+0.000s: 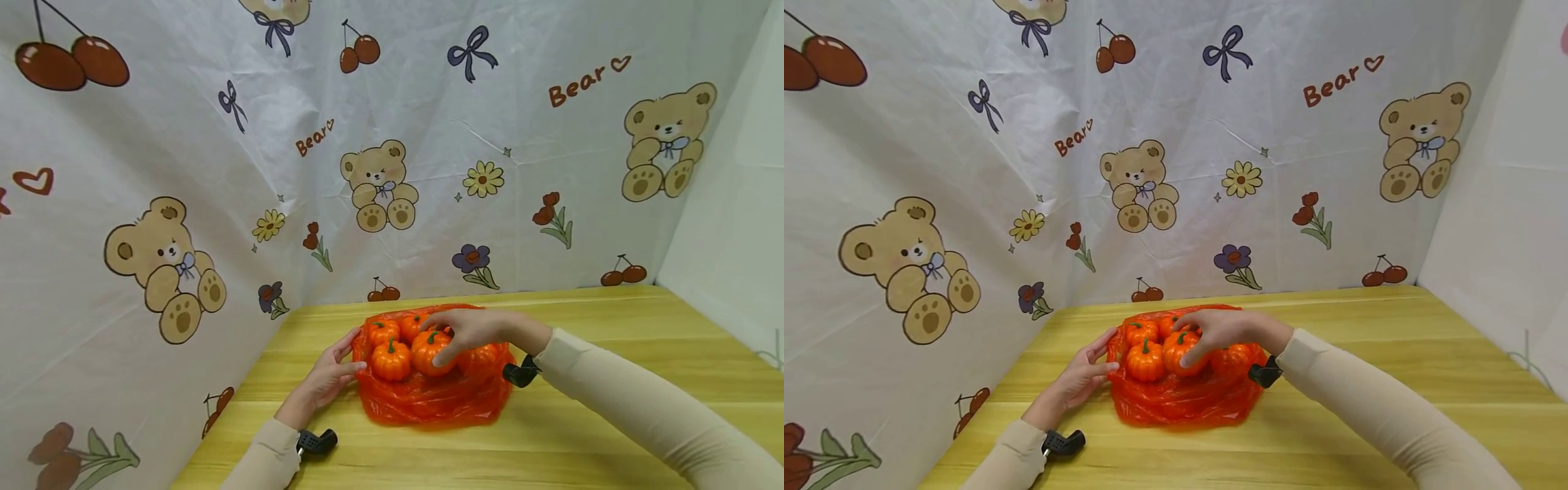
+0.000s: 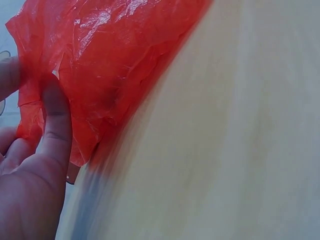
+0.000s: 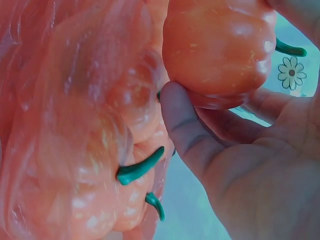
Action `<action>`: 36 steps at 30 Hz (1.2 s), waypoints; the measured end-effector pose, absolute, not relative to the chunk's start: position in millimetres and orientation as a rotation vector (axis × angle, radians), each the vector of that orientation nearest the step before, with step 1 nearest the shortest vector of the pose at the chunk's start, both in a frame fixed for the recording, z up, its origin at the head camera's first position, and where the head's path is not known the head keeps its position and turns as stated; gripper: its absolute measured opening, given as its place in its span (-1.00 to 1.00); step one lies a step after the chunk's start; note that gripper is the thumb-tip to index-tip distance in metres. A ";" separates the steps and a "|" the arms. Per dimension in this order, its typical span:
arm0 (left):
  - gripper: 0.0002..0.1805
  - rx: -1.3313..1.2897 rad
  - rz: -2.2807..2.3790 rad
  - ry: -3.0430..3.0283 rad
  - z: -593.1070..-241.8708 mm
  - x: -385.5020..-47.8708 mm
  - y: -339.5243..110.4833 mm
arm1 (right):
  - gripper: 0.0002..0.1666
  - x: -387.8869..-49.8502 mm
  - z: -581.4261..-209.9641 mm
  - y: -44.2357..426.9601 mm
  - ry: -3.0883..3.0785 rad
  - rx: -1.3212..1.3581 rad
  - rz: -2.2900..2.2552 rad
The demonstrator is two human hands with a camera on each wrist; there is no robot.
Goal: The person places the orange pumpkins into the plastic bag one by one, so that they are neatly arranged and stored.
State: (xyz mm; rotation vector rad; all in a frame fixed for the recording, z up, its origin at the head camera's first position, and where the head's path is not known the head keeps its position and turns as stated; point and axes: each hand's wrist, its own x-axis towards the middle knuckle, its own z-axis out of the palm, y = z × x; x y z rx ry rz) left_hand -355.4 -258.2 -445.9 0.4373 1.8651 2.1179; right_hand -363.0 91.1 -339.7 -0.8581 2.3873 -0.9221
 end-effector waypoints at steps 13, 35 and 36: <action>0.03 0.450 2.126 1.851 -444.6 -355.6 -257.2 | -0.27 -354.7 -354.3 75.3 2.444 -0.859 -0.793; 0.04 0.433 2.133 1.855 -446.8 -355.9 -257.1 | -0.37 -340.6 -365.1 72.7 2.481 -0.965 -0.733; 0.03 0.433 2.135 1.853 -446.7 -355.7 -257.1 | -0.39 -341.1 -365.4 73.6 2.483 -0.969 -0.731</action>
